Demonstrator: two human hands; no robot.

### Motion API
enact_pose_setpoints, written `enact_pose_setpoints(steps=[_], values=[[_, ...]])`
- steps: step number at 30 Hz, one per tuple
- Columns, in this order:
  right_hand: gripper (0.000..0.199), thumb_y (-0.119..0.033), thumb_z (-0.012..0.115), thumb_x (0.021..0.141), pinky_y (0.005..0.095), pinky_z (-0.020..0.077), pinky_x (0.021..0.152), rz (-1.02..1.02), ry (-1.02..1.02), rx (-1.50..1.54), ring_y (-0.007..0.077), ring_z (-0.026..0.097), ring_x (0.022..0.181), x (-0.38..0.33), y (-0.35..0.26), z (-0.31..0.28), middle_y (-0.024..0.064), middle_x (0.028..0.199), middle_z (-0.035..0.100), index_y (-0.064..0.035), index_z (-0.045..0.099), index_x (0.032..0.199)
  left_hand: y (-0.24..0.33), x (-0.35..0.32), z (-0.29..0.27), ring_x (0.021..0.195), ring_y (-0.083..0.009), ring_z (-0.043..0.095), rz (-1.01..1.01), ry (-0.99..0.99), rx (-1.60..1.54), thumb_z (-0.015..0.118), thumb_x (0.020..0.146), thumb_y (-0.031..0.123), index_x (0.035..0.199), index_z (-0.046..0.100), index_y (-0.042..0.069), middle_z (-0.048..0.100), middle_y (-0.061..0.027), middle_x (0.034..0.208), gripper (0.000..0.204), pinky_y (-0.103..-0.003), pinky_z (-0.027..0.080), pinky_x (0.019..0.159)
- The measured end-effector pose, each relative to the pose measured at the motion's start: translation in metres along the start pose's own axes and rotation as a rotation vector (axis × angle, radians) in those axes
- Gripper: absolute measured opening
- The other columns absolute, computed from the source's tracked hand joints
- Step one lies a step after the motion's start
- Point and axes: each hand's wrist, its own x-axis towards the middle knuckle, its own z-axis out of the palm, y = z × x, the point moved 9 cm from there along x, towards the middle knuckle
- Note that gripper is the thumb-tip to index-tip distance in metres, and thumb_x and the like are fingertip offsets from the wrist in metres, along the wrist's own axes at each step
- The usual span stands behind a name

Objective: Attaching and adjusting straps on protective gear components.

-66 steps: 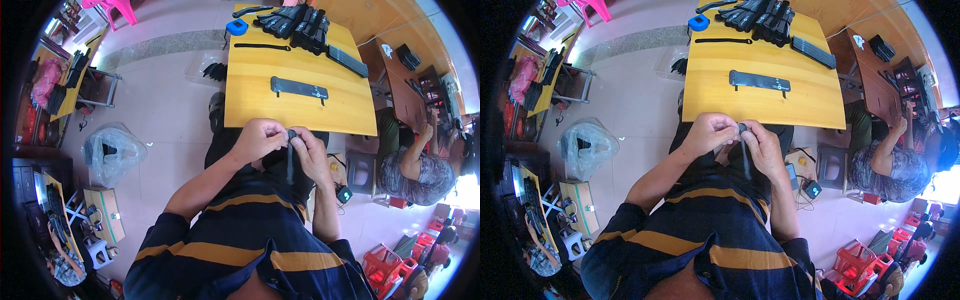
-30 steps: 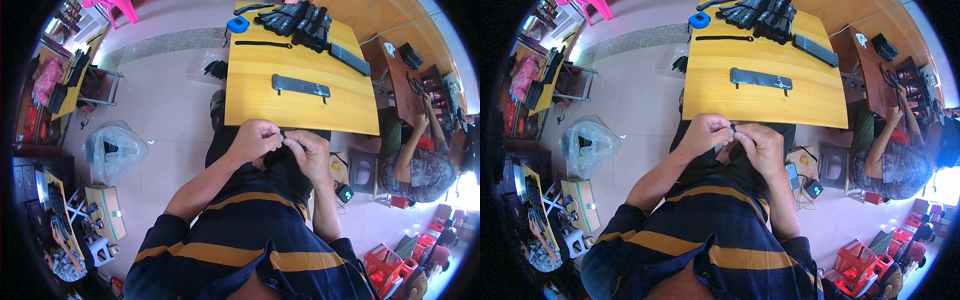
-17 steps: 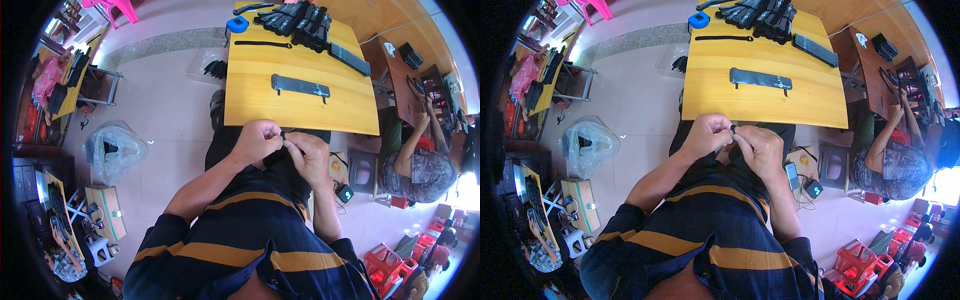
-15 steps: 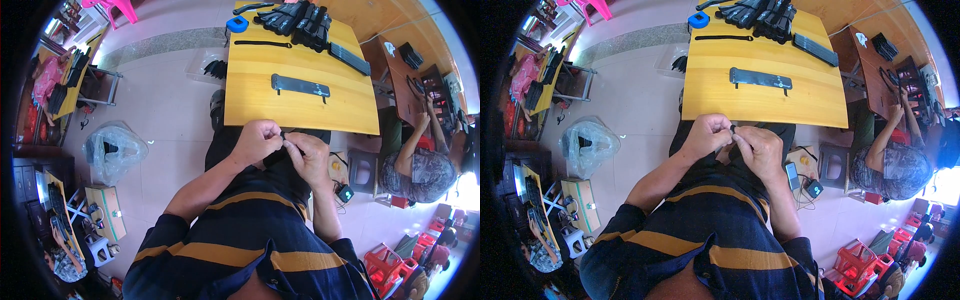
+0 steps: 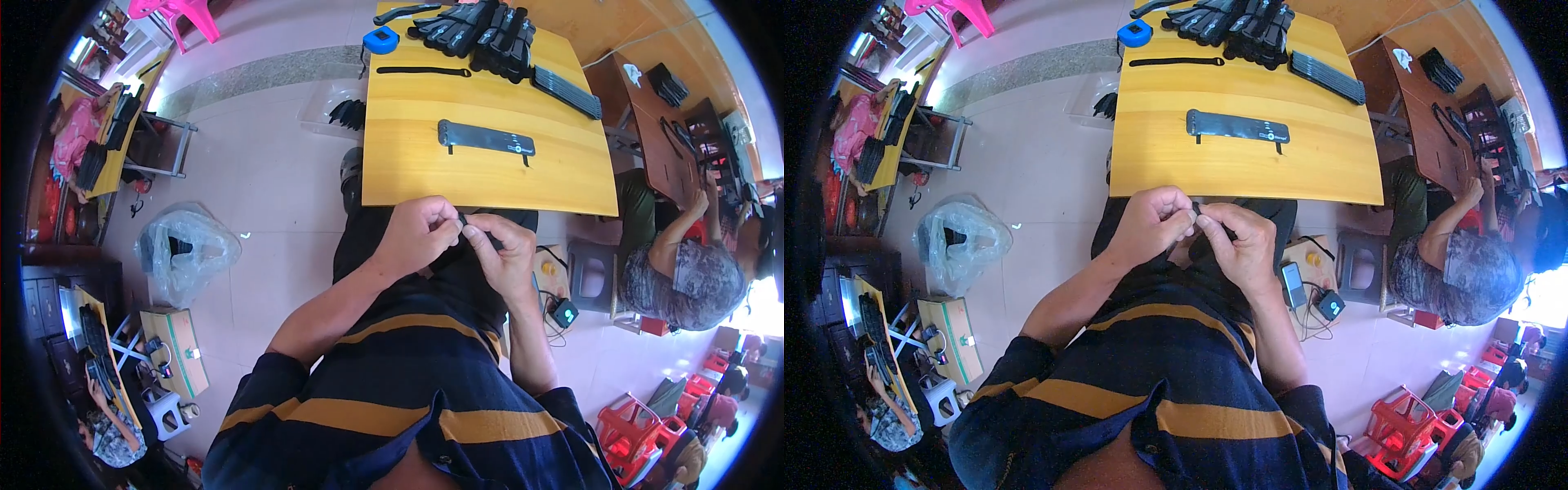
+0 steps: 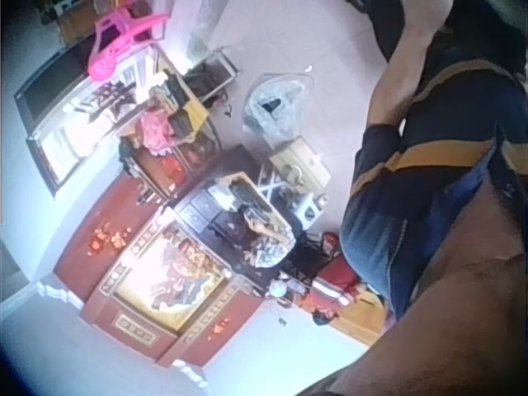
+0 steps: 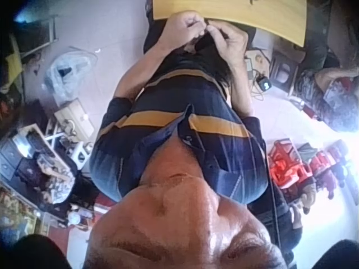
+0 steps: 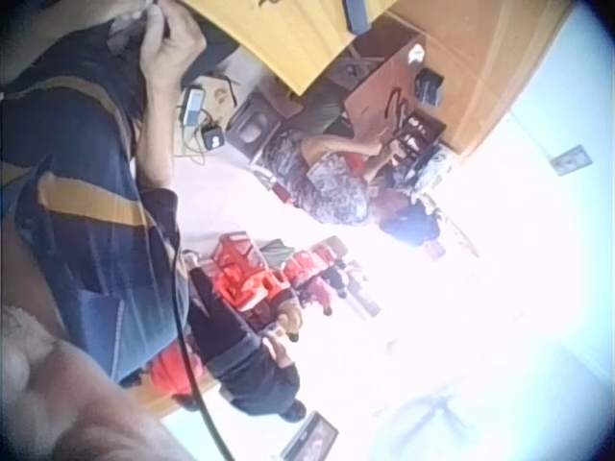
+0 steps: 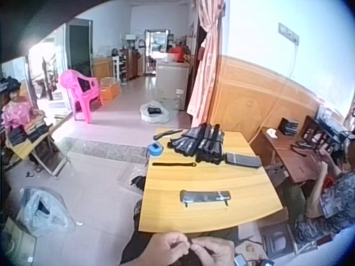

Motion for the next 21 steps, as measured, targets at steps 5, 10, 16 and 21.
enact_pose_setpoints(steps=[5,10,16,21], values=[[0.009,-0.002,0.074,0.087,0.0325,0.0575,0.075,-0.012,0.013,0.004,0.0261,0.075,0.084,0.0000,0.0011,-0.0008,0.0167,0.090,0.076,0.0021,0.075,0.096,0.0019,0.0022,0.0010,0.062,-0.0088,0.062,0.014,-0.023,0.009,0.063,0.091,0.002,0.085,0.066,-0.003,0.069,-0.0069,0.071,0.009,-0.024,0.048,0.057],[0.009,-0.002,0.074,0.088,0.0321,0.0572,0.075,-0.007,0.002,0.019,0.0259,0.075,0.083,0.0005,0.0003,-0.0006,0.0163,0.090,0.076,0.0022,0.075,0.096,0.0000,0.0007,0.0004,0.064,-0.0080,0.063,-0.031,-0.053,0.026,0.063,0.092,0.002,0.087,0.066,-0.003,0.069,-0.0058,0.073,0.008,-0.023,0.050,0.058],[0.008,-0.003,0.073,0.088,0.0315,0.0571,0.074,-0.013,-0.020,-0.008,0.0249,0.075,0.083,0.0004,-0.0043,0.0004,0.0150,0.089,0.076,0.0006,0.075,0.095,-0.0008,0.0000,-0.0001,0.065,-0.0070,0.063,-0.022,-0.065,0.047,0.062,0.092,0.000,0.088,0.066,-0.002,0.069,-0.0054,0.075,0.006,-0.023,0.050,0.057],[0.010,-0.003,0.074,0.089,0.0298,0.0557,0.075,-0.061,-0.042,-0.050,0.0217,0.073,0.081,-0.0012,-0.0060,0.0037,0.0133,0.089,0.075,0.0019,0.074,0.097,-0.0064,0.0000,-0.0053,0.060,-0.0047,0.058,0.006,0.017,0.070,0.068,0.085,0.001,0.081,0.067,-0.003,0.066,-0.0031,0.068,0.006,-0.023,0.045,0.055]])
